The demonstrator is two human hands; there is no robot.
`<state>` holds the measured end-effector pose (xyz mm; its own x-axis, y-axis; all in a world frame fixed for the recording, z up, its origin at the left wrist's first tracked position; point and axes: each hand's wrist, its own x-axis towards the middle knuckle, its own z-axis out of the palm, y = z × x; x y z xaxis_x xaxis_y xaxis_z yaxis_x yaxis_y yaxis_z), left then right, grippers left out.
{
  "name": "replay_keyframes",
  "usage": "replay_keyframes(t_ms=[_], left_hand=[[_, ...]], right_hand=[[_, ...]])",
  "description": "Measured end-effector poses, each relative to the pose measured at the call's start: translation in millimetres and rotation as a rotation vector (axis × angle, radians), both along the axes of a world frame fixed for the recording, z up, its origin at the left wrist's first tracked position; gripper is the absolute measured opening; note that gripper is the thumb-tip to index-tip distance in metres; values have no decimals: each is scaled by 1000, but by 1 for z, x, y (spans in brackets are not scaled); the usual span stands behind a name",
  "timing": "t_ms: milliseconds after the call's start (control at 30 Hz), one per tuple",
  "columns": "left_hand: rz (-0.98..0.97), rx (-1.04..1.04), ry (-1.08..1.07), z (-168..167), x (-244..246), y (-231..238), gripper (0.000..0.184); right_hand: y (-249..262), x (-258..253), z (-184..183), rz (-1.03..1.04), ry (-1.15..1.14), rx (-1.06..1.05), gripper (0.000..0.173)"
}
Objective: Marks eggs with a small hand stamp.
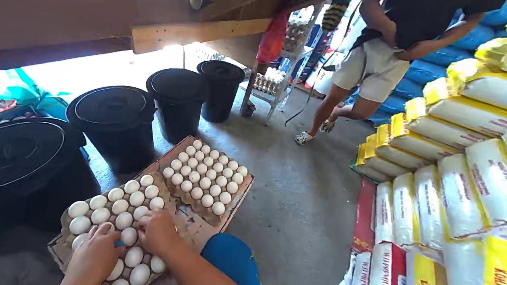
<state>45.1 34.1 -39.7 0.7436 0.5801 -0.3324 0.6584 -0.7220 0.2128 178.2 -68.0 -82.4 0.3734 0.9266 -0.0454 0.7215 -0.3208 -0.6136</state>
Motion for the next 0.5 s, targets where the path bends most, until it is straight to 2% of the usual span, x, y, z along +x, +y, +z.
replay_keyframes(t_ms=[100,200,300,367,433,500], left_hand=[[-17,6,5,1,1,-1,28],[-18,-4,-7,4,1,-2,28],[-50,14,35,6,0,-1,32],[-65,11,57,10,1,-5,35],[-69,-5,64,18,-1,-12,39],[-68,-10,82,24,-2,-14,43]], right_hand=[[-5,-1,3,-19,29,96,24],[-24,-11,41,-54,207,410,22],[-55,-20,109,45,298,888,20],[-84,-24,170,203,284,1148,30],[-114,-32,234,400,257,1298,46],[-140,-46,292,628,279,1359,55]])
